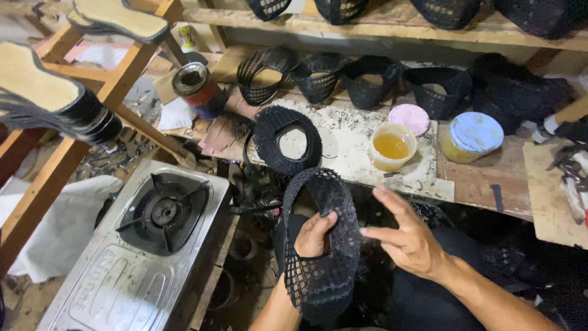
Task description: The person applies adhesive by hand from a small cup onto the edges of black mesh shoe uppers, working each upper over their lap and turning it to coat the rim. Treated uppers are placed on the workbench with others.
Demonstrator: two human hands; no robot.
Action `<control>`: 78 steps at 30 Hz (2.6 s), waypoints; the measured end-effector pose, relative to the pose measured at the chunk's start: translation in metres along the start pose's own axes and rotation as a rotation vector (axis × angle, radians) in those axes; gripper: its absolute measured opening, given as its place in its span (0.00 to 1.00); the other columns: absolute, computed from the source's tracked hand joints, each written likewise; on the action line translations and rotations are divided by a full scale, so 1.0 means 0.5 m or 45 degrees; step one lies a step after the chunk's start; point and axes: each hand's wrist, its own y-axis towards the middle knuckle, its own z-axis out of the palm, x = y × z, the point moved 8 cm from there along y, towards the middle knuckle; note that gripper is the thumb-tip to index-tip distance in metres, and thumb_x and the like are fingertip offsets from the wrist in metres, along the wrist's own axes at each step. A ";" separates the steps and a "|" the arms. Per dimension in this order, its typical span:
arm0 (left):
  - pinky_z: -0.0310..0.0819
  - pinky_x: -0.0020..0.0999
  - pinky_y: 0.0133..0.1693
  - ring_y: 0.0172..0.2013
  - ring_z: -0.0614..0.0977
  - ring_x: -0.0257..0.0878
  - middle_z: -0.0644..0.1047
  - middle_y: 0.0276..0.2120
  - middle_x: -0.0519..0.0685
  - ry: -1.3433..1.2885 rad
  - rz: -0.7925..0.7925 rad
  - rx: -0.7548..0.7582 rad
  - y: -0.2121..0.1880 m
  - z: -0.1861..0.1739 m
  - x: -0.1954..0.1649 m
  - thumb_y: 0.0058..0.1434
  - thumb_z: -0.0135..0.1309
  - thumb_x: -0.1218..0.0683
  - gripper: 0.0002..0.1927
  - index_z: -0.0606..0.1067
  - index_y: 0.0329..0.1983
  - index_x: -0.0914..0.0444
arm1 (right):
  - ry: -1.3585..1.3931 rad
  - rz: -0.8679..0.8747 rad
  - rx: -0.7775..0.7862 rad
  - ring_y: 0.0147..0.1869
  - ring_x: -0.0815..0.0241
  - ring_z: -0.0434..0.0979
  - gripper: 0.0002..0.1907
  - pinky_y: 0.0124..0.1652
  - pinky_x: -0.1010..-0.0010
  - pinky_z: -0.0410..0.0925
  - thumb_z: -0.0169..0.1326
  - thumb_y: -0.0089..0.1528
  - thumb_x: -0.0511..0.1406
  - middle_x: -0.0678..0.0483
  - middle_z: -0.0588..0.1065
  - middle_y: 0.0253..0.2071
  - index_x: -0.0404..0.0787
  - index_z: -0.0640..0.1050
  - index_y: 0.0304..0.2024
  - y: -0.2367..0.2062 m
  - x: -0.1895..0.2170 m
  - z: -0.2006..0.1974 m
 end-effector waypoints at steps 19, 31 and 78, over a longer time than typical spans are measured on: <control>0.79 0.35 0.36 0.33 0.82 0.39 0.80 0.35 0.49 -0.086 0.255 -0.248 0.009 -0.016 -0.082 0.70 0.47 0.50 0.14 0.74 0.48 0.65 | 0.530 0.381 0.048 0.66 0.50 0.74 0.19 0.57 0.65 0.72 0.57 0.58 0.24 0.42 0.60 0.72 0.37 0.80 0.53 0.008 -0.004 0.054; 0.76 0.34 0.32 0.28 0.82 0.39 0.81 0.31 0.50 0.152 -0.350 -0.058 -0.022 -0.114 0.036 0.69 0.52 0.53 0.13 0.78 0.39 0.68 | -0.474 0.370 0.050 0.71 0.43 0.67 0.24 0.65 0.52 0.64 0.63 0.56 0.48 0.49 0.64 0.70 0.43 0.82 0.50 0.141 -0.162 -0.032; 0.77 0.32 0.44 0.38 0.83 0.36 0.83 0.40 0.50 0.285 -0.299 0.227 -0.015 0.001 0.021 0.70 0.50 0.54 0.14 0.78 0.47 0.71 | -0.338 0.048 0.038 0.74 0.38 0.61 0.27 0.67 0.50 0.61 0.55 0.49 0.23 0.41 0.63 0.69 0.46 0.83 0.51 0.037 0.010 -0.011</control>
